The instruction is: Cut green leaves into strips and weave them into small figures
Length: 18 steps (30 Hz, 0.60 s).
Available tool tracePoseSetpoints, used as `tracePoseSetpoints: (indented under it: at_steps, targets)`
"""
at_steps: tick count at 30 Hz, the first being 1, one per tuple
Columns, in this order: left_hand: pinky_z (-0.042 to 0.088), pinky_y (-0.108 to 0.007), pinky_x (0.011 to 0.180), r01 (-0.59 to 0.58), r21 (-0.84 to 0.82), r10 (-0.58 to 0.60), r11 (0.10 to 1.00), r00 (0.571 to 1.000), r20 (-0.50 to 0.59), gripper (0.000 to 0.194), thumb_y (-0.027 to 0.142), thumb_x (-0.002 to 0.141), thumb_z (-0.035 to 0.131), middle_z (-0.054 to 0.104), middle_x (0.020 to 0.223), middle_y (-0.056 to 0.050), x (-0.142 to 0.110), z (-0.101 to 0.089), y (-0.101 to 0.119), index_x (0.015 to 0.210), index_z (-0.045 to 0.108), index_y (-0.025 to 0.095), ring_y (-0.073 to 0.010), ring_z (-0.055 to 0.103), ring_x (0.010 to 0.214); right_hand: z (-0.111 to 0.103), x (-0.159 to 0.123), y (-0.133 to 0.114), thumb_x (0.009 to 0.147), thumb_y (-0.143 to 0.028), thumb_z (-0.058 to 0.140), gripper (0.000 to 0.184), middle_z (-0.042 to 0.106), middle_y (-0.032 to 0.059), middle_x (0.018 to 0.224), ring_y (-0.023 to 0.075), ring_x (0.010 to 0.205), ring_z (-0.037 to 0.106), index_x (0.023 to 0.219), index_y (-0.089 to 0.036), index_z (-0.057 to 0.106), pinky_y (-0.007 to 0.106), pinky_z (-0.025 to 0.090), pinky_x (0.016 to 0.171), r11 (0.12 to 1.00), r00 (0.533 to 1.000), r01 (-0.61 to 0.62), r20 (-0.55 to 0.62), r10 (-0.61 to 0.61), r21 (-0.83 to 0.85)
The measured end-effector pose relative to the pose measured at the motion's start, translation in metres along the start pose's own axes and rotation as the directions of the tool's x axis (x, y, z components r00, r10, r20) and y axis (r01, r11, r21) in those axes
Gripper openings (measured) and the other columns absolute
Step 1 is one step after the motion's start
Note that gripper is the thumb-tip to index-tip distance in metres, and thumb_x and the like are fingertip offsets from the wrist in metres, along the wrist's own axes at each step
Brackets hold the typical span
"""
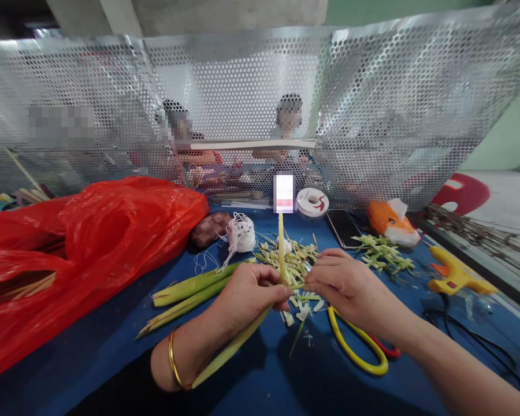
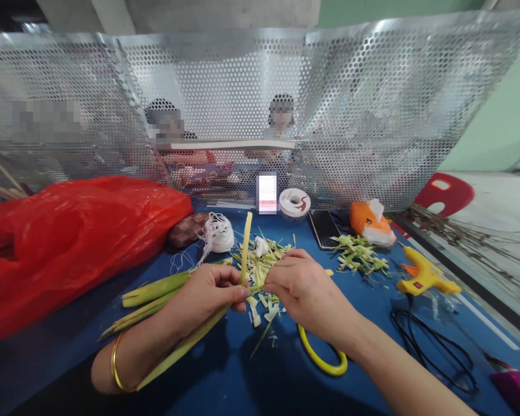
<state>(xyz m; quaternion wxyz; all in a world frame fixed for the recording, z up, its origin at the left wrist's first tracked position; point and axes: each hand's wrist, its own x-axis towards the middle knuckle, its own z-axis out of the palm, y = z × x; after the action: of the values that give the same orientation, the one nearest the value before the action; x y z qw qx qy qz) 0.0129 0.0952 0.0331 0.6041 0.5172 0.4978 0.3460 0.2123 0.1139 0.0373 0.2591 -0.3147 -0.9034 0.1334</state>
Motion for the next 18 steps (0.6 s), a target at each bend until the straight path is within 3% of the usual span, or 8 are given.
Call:
tracePoseSetpoints:
  at_steps: [7,13,15,18]
  targets:
    - [0.045,-0.024,0.056,0.018,-0.077,-0.017,0.997,1.000,0.014,0.013,0.025,0.069,0.073,0.071,0.065,-0.005,0.003,-0.004,-0.003,0.068,0.066,0.015,-0.0096,0.056,0.050,0.000,0.000,0.006,0.092,-0.013,0.048,0.022,0.069,-0.0009,0.074,0.0147,0.070,0.061,0.080,-0.021,0.065,0.040,0.035,0.093,0.993,1.000,0.014,-0.007,-0.015,-0.114]
    - [0.048,-0.024,0.064,0.073,-0.077,-0.058,0.994,0.982,0.181,0.023,0.022,0.070,0.073,0.073,0.082,-0.007,0.002,-0.014,-0.001,0.092,0.071,0.015,-0.0136,0.064,0.070,0.002,0.002,0.010,0.092,-0.013,0.046,0.023,0.070,0.0009,0.078,0.0161,0.073,0.062,0.086,-0.022,0.066,0.045,0.033,0.098,0.985,0.999,-0.014,-0.049,0.006,-0.172]
    - [0.047,-0.023,0.059,0.061,-0.050,-0.052,0.997,0.986,0.160,0.024,0.023,0.070,0.072,0.070,0.082,-0.005,0.002,-0.014,-0.002,0.092,0.071,0.015,-0.0138,0.063,0.070,0.002,0.002,0.008,0.091,-0.015,0.048,0.019,0.070,0.0037,0.087,0.0190,0.083,0.062,0.093,-0.022,0.066,0.044,0.035,0.096,0.983,0.993,-0.030,-0.118,0.008,-0.182]
    - [0.046,-0.022,0.054,0.035,-0.121,-0.033,0.992,0.999,0.015,0.025,0.025,0.068,0.074,0.066,0.079,-0.002,0.005,-0.012,-0.006,0.091,0.069,0.016,-0.0123,0.059,0.065,0.007,0.001,-0.001,0.089,-0.020,0.054,0.014,0.067,0.0095,0.098,0.0248,0.098,0.058,0.096,-0.019,0.065,0.042,0.040,0.090,0.982,0.940,-0.082,-0.342,0.020,-0.169]
